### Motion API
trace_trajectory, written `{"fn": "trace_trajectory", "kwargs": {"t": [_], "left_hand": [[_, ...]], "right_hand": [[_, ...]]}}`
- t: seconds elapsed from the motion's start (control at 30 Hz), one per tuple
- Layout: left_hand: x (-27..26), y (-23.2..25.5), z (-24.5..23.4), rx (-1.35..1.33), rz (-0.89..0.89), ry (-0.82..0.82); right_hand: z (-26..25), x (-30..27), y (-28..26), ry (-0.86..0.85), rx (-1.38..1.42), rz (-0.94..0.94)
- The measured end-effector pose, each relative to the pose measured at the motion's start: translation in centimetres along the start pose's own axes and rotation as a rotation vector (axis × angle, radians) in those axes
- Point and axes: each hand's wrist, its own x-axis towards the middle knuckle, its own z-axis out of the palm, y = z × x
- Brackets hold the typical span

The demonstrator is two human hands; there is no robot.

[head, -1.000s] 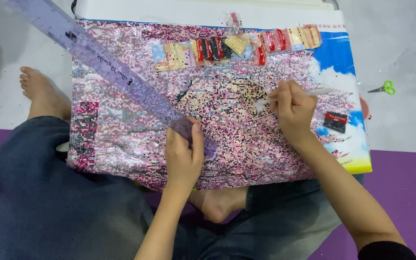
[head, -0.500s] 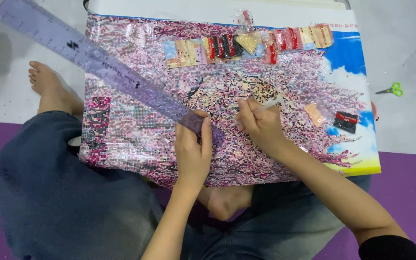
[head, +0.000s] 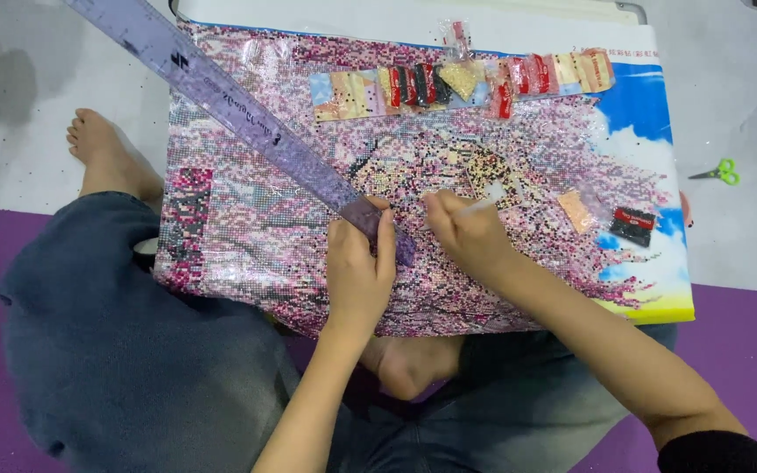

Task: A person is sitting on the floor performing diamond painting, using an applicator tool to place small resin diamonds onto a sticky canvas while using a ruler for alignment.

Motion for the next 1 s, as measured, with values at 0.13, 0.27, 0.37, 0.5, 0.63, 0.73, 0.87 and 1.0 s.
{"fn": "trace_trajectory", "kwargs": {"t": [0.13, 0.27, 0.37, 0.5, 0.63, 0.73, 0.87, 1.0], "left_hand": [[-0.1, 0.0, -0.1, 0.011, 0.018, 0.010], [-0.1, 0.0, -0.1, 0.001, 0.021, 0.006], [0.0, 0.0, -0.1, 0.011, 0.049, 0.011], [0.0, 0.0, -0.3, 0.048, 0.112, 0.005], [0.0, 0.4, -0.2, 0.068, 0.155, 0.006], [0.2, 0.9, -0.5, 0.089, 0.264, 0.024], [0.4, 1.2, -0.6, 0.103, 0.323, -0.030], [0.2, -0.5, 0.5, 0.218, 0.406, -0.014]], "right_hand": [[0.6, -0.1, 2.2, 0.104, 0.301, 0.149], [0.6, -0.3, 2.2, 0.071, 0.258, 0.143], [0.6, -0.5, 1.3, 0.033, 0.098, 0.089], [0.0, 0.1, 0.1, -0.014, -0.033, -0.011], [-0.4, -1.0, 3.9, 0.179, 0.407, 0.082], [-2.4, -0.2, 4.9, 0.347, 0.492, 0.255], [-5.0, 0.4, 6.5, 0.447, 0.516, 0.442], [-6.6, 0.7, 8.3, 0.502, 0.769, 0.602]]}}
